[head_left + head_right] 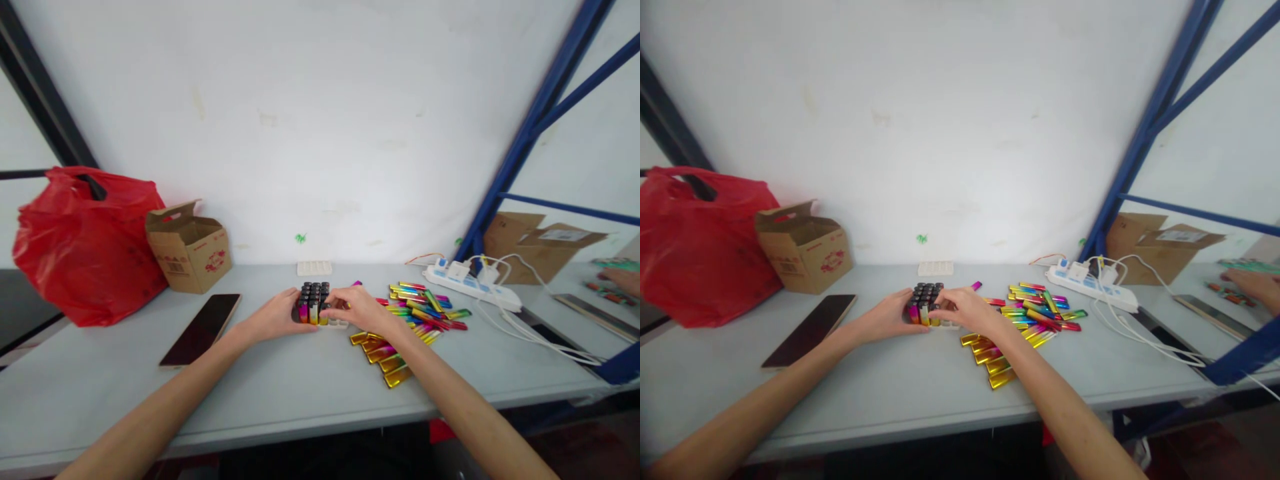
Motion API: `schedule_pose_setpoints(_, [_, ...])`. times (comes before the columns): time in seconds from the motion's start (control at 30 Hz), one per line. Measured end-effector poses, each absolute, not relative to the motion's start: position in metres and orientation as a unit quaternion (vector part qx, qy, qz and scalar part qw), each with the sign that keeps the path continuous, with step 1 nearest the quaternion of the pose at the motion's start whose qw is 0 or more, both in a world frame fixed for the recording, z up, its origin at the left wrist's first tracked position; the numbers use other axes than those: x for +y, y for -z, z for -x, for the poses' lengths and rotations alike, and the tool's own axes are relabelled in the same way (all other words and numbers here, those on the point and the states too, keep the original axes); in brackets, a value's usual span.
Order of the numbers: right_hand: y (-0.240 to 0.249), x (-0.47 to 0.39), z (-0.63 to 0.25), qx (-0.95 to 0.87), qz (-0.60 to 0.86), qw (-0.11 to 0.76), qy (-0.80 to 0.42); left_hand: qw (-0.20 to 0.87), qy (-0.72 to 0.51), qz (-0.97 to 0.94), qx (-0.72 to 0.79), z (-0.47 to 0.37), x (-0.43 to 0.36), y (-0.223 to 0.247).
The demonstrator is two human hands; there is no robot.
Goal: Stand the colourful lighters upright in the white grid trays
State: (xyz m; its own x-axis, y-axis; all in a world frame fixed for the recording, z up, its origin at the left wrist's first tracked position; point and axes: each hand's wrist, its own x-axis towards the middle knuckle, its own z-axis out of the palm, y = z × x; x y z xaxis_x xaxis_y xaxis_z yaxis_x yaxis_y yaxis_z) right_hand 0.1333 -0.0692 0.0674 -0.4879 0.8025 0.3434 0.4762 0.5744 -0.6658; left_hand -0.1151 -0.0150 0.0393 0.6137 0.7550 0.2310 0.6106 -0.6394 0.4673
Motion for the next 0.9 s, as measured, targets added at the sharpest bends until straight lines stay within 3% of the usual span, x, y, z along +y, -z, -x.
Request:
schedule_pose_setpoints(0.13, [-0.067,-0.068,-0.133,-0.827,0.377,0.326,-0.259,0.171,-0.202,-0.887,0.378,0.116,-0.015,-0.040])
schedule_pose_setpoints(0.47, [-0.065,-0.064,-0.131,-0.846,0.467,0.247,-0.067,0.150,-0.192,-0.887,0.392,0.115,-0.016,-0.042])
schedule_pose_setpoints(0.67, [-0.077,-0.042,-0.216,-0.747,0.612,0.256,0.036,0.142,-0.172,-0.886,0.406,0.114,-0.018,-0.045])
schedule_pose_setpoints(0.77, [-0.071,-0.031,-0.271,-0.629,0.758,0.165,0.051,0.136,-0.169,-0.883,0.416,0.113,-0.019,-0.048])
schedule_pose_setpoints(0.9, [-0.054,-0.028,-0.314,-0.578,0.806,0.122,0.039,0.144,-0.174,-0.884,0.409,0.113,-0.019,-0.048])
